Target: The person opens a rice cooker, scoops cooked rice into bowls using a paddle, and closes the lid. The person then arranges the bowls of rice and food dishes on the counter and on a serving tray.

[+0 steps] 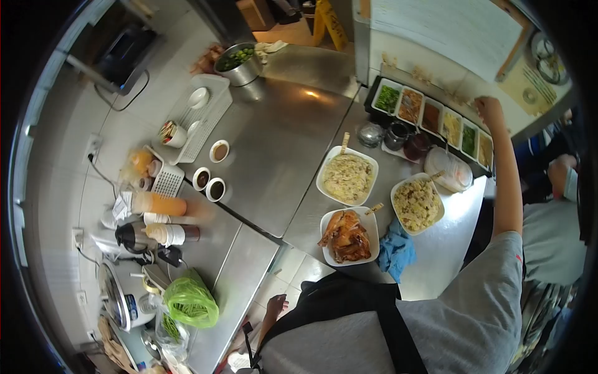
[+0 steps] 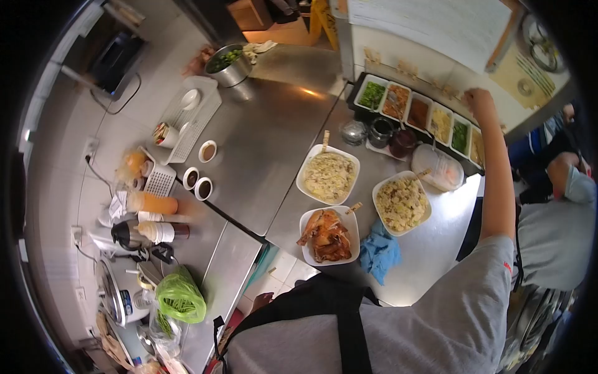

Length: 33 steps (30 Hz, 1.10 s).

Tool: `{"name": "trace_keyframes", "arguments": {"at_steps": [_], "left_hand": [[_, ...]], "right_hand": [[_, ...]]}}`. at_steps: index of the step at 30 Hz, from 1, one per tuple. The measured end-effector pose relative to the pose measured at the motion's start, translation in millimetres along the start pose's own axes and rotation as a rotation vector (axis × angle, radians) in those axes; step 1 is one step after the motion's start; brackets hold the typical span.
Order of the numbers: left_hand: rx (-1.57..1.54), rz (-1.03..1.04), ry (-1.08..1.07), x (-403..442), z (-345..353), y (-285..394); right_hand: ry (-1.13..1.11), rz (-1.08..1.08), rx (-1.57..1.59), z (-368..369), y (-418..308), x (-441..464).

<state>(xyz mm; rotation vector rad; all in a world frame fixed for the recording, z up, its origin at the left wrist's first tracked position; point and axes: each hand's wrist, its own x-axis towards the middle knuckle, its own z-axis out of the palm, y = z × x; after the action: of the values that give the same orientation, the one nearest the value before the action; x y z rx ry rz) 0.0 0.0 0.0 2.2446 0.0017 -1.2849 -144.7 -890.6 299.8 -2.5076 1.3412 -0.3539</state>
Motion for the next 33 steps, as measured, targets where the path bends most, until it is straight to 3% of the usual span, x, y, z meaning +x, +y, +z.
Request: {"name": "trace_keyframes", "arguments": {"at_steps": [1,2,3,4,5,6,7,9,10,12,15,17,19,21,23,24,25,28,30,33], "left_hand": [[-0.092,0.004,0.029,0,-8,-3],[-0.196,0.009,0.066,-7,-10,-7],[-0.479,-0.013,-0.038,3,82,3],[-0.336,-0.047,-0.011,-20,66,18],[-0.338,0.061,-0.017,-13,65,0],[0.047,0.093,0.049,2,43,8],[0.065,0.144,0.097,0,46,2],[0.108,0.244,0.197,-4,55,-3],[0.146,0.173,0.264,-20,52,21],[0.094,0.207,0.295,-10,57,37],[-0.279,0.404,0.454,-103,2,101],[-0.533,0.702,0.878,-168,-27,129],[-0.625,0.779,0.978,-239,-58,133],[-0.601,0.958,1.405,-300,-74,129],[-0.510,1.112,1.704,-363,-80,105],[-0.440,1.189,1.843,-397,-80,94],[-0.345,1.215,2.011,-434,-77,86],[-0.039,1.292,2.418,-524,-67,72],[-0.020,1.144,2.410,-561,-52,65],[0.013,0.975,2.413,-594,-33,55]], "right_hand": [[-0.060,0.042,-0.072,28,17,9],[0.310,-0.304,-0.299,77,65,24],[0.443,-0.476,-0.435,14,107,52],[0.222,-0.453,-0.627,33,137,66],[0.223,-0.527,-0.524,45,150,64],[0.575,-0.973,-0.377,51,121,64],[0.540,-0.944,-0.239,61,90,38],[0.437,-0.696,0.065,111,-37,-25],[0.382,-0.658,0.168,131,-109,-71],[0.255,-0.726,0.302,164,-219,-171],[0.061,-0.942,0.438,176,-321,-278],[-0.031,-1.085,0.541,165,-374,-313],[-0.079,-1.198,0.656,144,-421,-334],[-0.152,-1.393,0.765,137,-470,-358],[-0.407,-1.648,0.878,148,-527,-413],[-0.942,-1.214,0.894,179,-550,-461],[-1.085,-1.371,0.829,142,-558,-547],[-1.392,-1.894,0.757,106,-557,-684],[-1.624,-2.122,0.753,102,-560,-741],[-1.890,-2.285,0.719,110,-550,-799]]}}
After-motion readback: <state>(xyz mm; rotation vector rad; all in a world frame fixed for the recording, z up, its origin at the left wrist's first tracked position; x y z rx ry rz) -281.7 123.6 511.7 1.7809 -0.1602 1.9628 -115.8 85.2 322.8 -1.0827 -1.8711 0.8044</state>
